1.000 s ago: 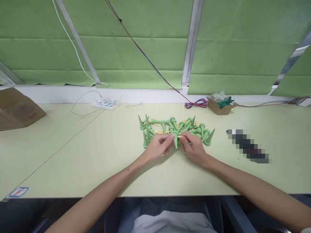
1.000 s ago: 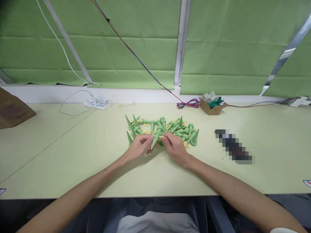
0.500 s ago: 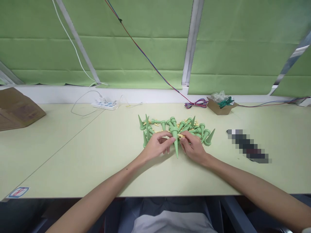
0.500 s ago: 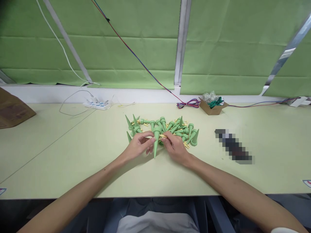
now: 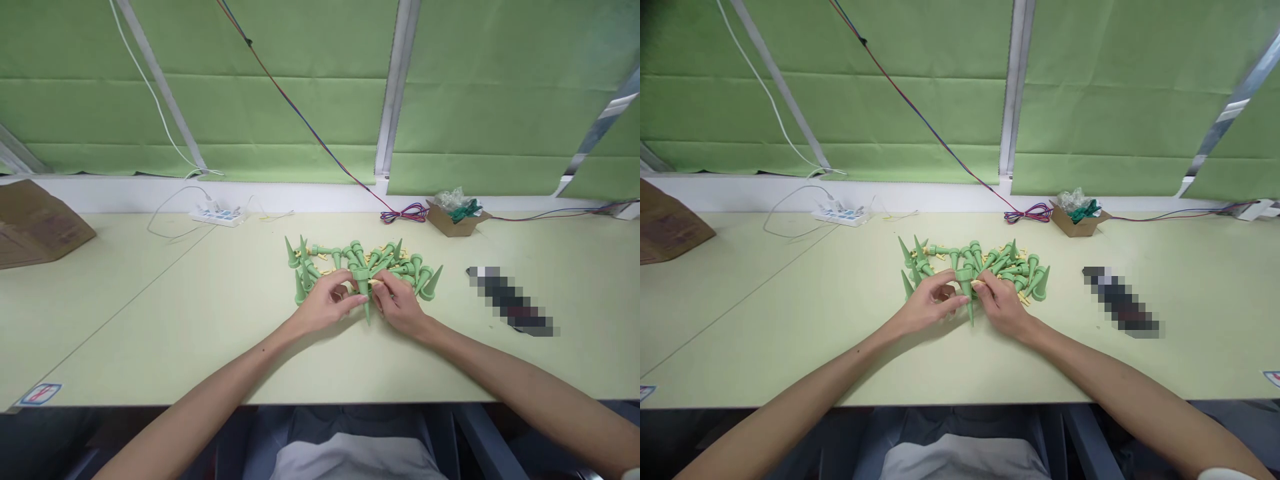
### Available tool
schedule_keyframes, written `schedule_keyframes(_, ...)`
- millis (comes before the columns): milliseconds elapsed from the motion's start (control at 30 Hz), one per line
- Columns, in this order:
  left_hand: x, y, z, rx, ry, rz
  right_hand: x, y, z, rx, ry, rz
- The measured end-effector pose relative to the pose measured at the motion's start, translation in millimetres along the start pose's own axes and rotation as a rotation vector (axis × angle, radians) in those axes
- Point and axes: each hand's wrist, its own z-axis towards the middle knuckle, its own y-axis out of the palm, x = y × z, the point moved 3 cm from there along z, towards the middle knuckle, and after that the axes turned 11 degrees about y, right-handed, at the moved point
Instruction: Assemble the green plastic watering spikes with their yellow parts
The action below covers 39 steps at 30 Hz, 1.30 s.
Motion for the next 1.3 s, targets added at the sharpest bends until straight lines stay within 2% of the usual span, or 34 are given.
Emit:
schedule_keyframes(100,-2.3,-0.5,-0.1,0.041,0.049,0.096,-0.5,1.5,-1.0,-0.006,-0.006,-0.003)
schedule_keyframes(300,-6.1,-1.1,-1.4,0.063,0.132,0.154,-5.3,2.5,-3.1,-0.016,-0.040,-0.054)
schedule_keyframes(600,-1.6,-1.6,-3.4,0.050,0.292,0.266,-5.8,1.6,-3.0,-0.006,-0.036,0.025)
schedule_keyframes(800,0.7,-2.5,-3.7,0.099,0.346,0.294,-6.2,2.6,-2.0,0.005,-0.024,-0.019)
schedule_keyframes(1100,-1.5,-3.4,-2.8,0.198,0.240,0.314,-8.4,5.7,-3.5,-0.014,-0.051,-0.073)
schedule_keyframes(1200,-3.3,-5.0,-1.6,0.241,0.143,0.229,-8.7,4.9,-3.3,-0.005,-0.068,-0.090)
schedule_keyframes(1300,-6.7,-4.7,0.1,0.225,0.000,0.095,-9.4,4.5,-2.9,0.000,-0.075,-0.097)
